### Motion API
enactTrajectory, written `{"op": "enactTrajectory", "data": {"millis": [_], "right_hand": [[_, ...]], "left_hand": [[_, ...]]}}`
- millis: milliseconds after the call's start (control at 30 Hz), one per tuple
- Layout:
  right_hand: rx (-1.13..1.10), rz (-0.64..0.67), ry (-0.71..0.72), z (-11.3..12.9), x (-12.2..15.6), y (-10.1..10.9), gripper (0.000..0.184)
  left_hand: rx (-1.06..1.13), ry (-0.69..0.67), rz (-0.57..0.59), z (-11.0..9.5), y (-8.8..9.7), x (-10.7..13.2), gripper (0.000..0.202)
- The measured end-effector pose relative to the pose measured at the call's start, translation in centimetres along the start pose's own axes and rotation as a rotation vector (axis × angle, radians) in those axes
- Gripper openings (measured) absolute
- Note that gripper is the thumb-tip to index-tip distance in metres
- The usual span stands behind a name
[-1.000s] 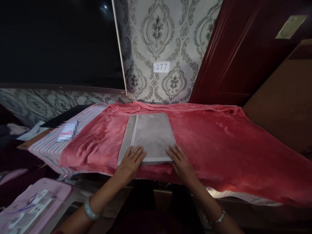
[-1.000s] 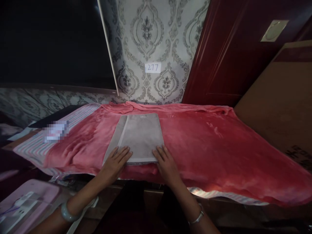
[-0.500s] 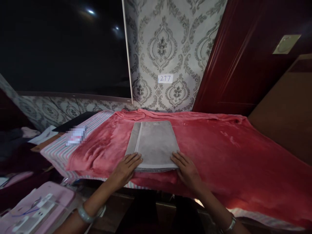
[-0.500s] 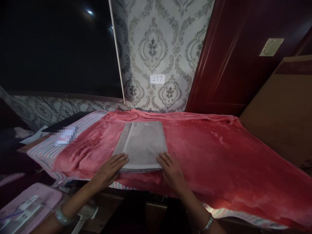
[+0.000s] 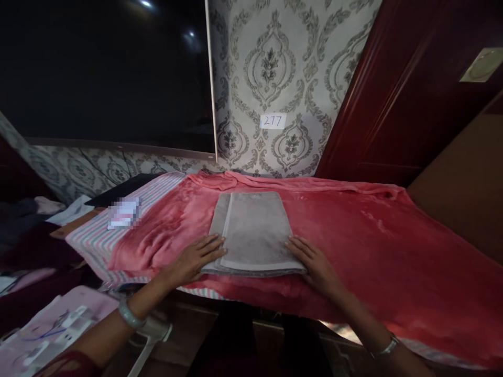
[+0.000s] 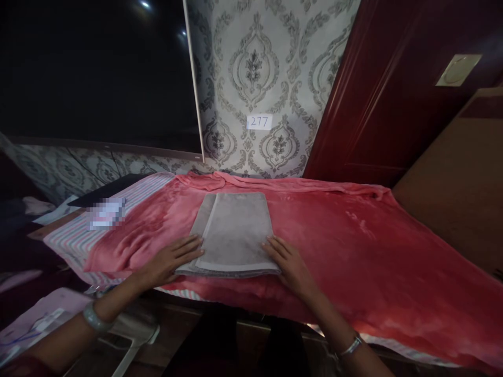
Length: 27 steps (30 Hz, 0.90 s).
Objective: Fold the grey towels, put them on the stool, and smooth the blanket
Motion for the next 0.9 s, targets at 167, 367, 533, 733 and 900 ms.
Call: {"op": "enactTrajectory", "data": {"millis": [167,367,533,733,900], "right_hand": [[-0.004,0.097,0.001,-0.8,-0.9,0.2,0.067],[-0.047,0.146,-0.104,-1.1,-1.9,-0.5,0.050],[-0.177,0.059,-0.079,-1.4,-2.5,-0.9,0.045],[-0.493,-0.232,-0.251,-0.5,-6.7,6.3,0.035],[-0.758,-0.572,-0.400,0.4,-11.2,14.7,0.036]], "left_hand": [[-0.053,0.013,0.001,1.8,1.0,-1.4,0.062],[0.028,-0.012,0.005,1.9,1.2,-3.3,0.053],[0.200,0.068,-0.104,1.7,1.5,-3.4,0.047],[0.566,0.300,-0.417,0.0,8.9,-7.2,0.049],[0.854,0.511,-0.727,-1.1,16.9,-12.2,0.062]]}}
Point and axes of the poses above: each hand's wrist, its own x-axis away from the middle knuckle, its own y-axis out of the back of the hand, z = x × y, the point moved 2 cm from there along -x, towards the middle knuckle
